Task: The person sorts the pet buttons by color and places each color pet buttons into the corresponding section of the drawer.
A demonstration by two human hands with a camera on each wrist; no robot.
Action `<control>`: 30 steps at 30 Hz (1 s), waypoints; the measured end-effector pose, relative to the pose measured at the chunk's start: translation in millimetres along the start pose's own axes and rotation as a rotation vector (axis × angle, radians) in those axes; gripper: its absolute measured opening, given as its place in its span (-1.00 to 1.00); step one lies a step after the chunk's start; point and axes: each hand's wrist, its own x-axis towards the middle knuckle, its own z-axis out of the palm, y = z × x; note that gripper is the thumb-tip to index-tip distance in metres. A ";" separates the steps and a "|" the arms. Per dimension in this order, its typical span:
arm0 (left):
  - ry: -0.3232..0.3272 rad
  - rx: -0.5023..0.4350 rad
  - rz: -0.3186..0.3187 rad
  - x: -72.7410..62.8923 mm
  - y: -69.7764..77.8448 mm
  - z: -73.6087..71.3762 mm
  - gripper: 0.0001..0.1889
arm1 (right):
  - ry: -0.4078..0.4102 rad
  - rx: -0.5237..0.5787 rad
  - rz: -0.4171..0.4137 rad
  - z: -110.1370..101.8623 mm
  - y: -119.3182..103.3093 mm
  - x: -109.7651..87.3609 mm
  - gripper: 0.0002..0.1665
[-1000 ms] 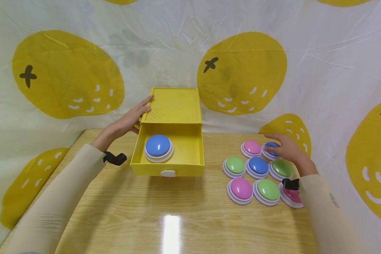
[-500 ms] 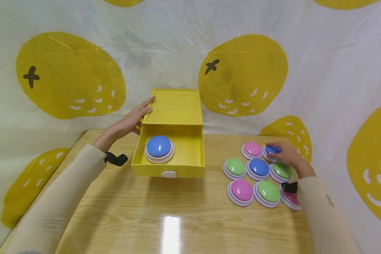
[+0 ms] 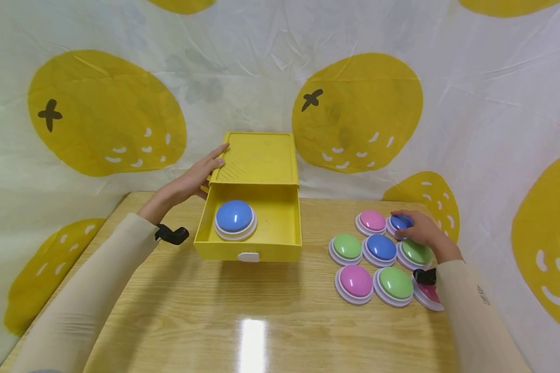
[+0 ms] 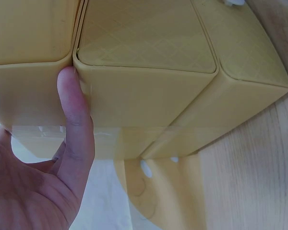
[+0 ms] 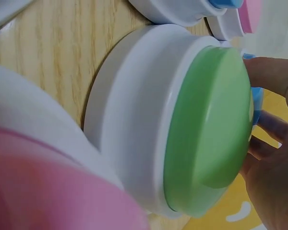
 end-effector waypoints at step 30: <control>0.005 -0.002 0.015 0.1 -2.3 0.0 -0.39 | 0.149 -0.117 -0.117 -36.2 -22.1 -3.6 -0.30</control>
